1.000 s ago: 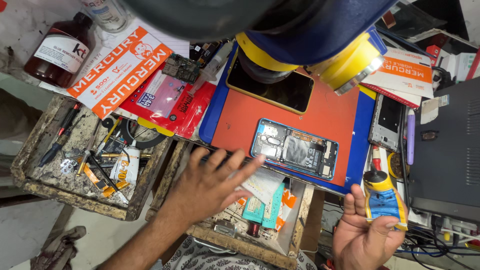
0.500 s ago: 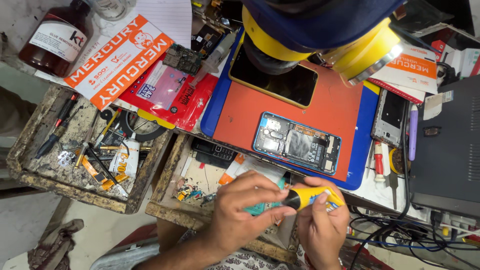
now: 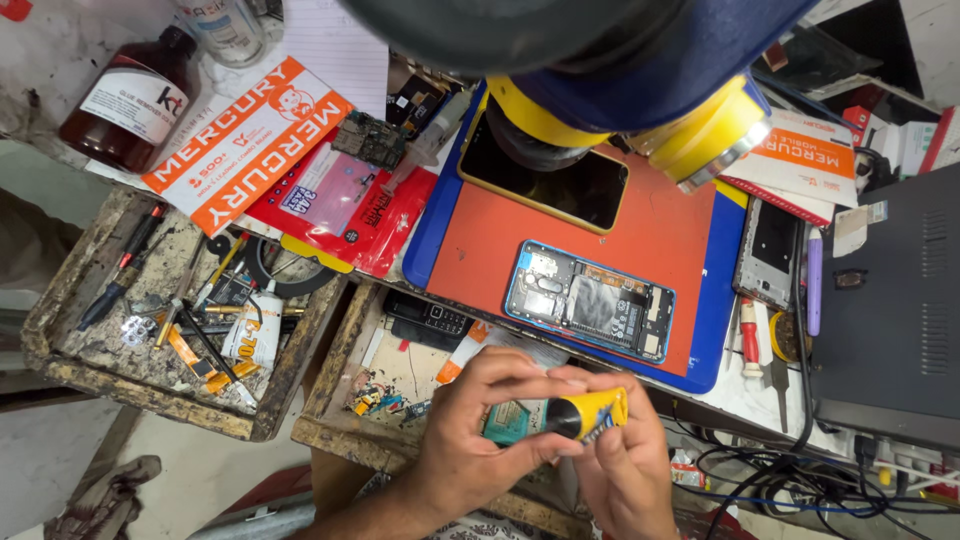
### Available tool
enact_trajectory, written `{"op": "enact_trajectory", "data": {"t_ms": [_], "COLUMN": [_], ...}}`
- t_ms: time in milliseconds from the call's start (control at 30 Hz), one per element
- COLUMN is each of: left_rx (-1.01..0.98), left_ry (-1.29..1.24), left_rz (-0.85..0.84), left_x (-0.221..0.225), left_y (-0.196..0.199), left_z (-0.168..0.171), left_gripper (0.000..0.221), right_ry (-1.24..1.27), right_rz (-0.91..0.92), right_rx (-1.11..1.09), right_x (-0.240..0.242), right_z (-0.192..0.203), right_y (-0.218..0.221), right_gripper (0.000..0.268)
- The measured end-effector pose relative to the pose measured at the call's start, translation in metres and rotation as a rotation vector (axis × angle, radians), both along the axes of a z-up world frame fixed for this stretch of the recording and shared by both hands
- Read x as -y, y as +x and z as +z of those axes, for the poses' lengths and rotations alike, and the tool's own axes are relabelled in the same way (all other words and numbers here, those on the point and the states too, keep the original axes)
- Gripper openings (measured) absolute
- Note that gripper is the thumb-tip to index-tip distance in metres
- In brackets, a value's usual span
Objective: The person applies adhesive from a tube to the internal perimeter of a mobile phone and then presses a replacement back panel onto the device.
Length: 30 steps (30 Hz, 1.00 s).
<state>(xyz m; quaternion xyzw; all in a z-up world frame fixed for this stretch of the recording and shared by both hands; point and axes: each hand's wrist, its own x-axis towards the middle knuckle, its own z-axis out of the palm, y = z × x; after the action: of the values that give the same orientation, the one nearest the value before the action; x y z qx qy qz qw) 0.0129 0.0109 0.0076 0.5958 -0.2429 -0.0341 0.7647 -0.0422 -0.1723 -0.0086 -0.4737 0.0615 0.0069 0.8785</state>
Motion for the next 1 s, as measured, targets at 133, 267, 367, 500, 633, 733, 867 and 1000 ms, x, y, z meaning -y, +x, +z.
{"op": "enact_trajectory", "data": {"t_ms": [133, 267, 367, 500, 633, 733, 867, 1000], "left_rx": [-0.084, 0.419, 0.530, 0.580, 0.656, 0.654, 0.698, 0.691], "left_ry": [0.045, 0.554, 0.749, 0.724, 0.711, 0.689, 0.680, 0.670], "left_rz": [-0.084, 0.226, 0.255, 0.304, 0.331, 0.333, 0.351, 0.343], "left_x": [0.001, -0.017, -0.021, -0.017, -0.020, -0.021, -0.021, -0.021], "left_y": [0.018, 0.074, 0.097, 0.099, 0.097, 0.097, 0.096, 0.098], "left_z": [0.002, 0.007, 0.012, 0.003, -0.009, -0.014, -0.019, -0.022], "left_gripper": [0.068, 0.095, 0.101, 0.096, 0.086, 0.081, 0.075, 0.076], "right_ry": [-0.173, -0.618, -0.764, -0.810, -0.903, -0.912, -0.916, -0.914], "right_rz": [-0.085, -0.276, -0.170, -0.043, 0.012, 0.039, 0.070, 0.075], "right_rx": [0.067, 0.161, 0.107, 0.144, 0.090, 0.034, 0.084, 0.090], "right_x": [0.016, 0.044, 0.051, 0.040, 0.028, 0.023, 0.022, 0.021], "right_z": [-0.005, 0.025, 0.045, 0.053, 0.057, 0.060, 0.059, 0.060], "right_y": [0.003, 0.048, 0.092, 0.127, 0.142, 0.148, 0.150, 0.149], "right_gripper": [0.046, 0.040, 0.036, 0.034, 0.033, 0.031, 0.029, 0.030]}}
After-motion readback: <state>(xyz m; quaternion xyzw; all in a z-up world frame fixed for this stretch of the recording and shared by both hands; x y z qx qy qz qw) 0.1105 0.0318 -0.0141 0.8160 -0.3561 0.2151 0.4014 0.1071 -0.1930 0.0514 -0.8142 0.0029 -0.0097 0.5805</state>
